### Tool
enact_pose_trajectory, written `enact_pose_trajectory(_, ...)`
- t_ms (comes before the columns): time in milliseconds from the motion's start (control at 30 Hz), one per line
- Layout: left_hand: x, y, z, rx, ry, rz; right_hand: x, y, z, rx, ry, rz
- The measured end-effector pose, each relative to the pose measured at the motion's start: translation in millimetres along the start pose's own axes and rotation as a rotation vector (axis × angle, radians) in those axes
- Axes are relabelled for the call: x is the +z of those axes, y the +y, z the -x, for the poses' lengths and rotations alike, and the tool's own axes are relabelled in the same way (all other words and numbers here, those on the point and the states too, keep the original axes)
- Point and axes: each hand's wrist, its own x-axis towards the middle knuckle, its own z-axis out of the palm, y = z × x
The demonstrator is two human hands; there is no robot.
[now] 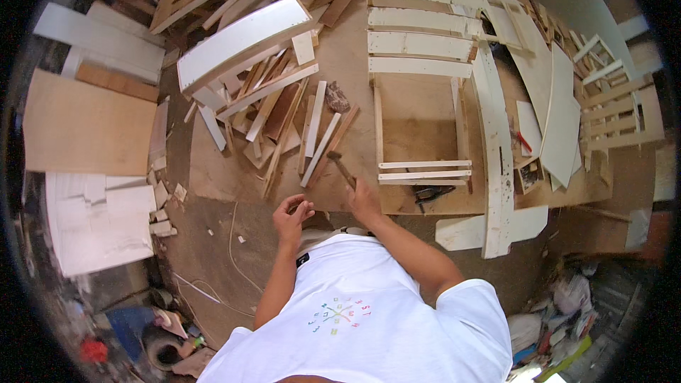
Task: The person assembles a wooden chair by hammering slats into the frame, using pliers to pull out or adjust nails, and sorting through wooden components on a work surface.
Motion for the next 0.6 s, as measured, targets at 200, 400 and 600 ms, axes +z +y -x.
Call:
enact_pose_trajectory(200, -48.2, 0.1, -88.7, 0.008, -0.159, -0.199, 54.3, -4.6, -45.1, 0.075, 0.369, 0.079)
enact_pose_trajectory(400, -68.3, -10.7, -158.4, -0.177, -0.332, -0.489, 69.8, -56.7, -52.2, -0.024, 0.414, 0.297)
enact_pose_trajectory(600, -66.1, -27.9, -174.1, 0.159, -0.613, -0.956, 86.0, -103.3, -98.5, 0.372, -0.008, 0.087)
